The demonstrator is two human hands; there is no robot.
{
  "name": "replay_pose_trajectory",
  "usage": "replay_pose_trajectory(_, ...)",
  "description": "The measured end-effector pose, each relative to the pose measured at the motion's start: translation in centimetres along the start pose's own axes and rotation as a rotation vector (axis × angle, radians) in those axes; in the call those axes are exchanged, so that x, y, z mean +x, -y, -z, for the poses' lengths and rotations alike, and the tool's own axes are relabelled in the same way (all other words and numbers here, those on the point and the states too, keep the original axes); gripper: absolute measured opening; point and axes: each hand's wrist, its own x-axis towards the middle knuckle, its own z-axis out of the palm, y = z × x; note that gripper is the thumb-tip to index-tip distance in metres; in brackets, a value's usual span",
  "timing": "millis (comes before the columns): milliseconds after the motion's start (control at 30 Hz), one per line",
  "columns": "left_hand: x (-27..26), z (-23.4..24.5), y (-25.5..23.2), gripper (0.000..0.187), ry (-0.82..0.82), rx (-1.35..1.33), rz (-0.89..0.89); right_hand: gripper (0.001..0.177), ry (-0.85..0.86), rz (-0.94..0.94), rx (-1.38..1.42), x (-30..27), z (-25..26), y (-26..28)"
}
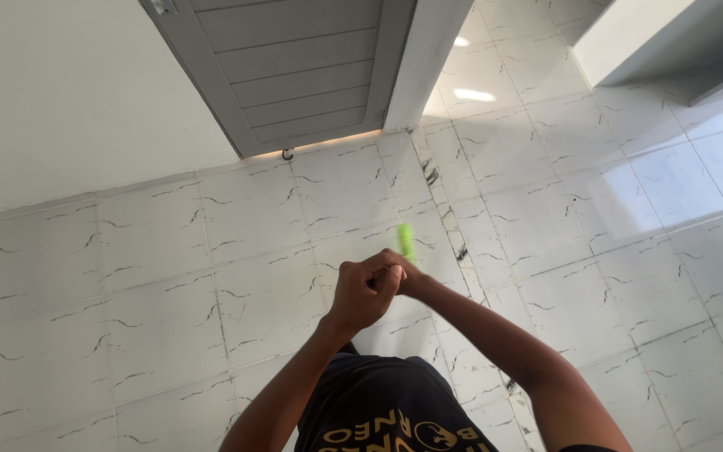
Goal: The person sweeps a white tiled floor using a green broom with a long handle. They move systematically across the room, sweeping debris into a pile and maneuvering around a small colorful ball and a cardboard box.
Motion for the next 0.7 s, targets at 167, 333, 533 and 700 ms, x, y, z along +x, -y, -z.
replay_pose_trajectory(167, 0.4, 0.9, -1.7, 0.007, -0.102, 0.133, -0.305, 0.042, -0.02, 0.211, -0.08, 3.1, -3.5, 4.2)
replay_pose_trajectory(333, 1.1, 0.4, -0.1, 0.011, -0.011, 0.146, -0.027, 0.035, -0.169, 0.226, -0.136, 3.4, -4.2, 10.6)
replay_pose_trajectory(533, 0.1, -0.9, 3.1, 0.015, 0.071, 0.191, 0.095, 0.031, -0.423, 0.607, 0.0, 4.0, -7.6, 6.7)
replay_pose_trajectory(700, -1.0, -0.6, 5.2, 0.015, 0.09, 0.066, 0.072, 0.053, -0.034, 0.075, -0.277, 5.1, -7.4, -0.1)
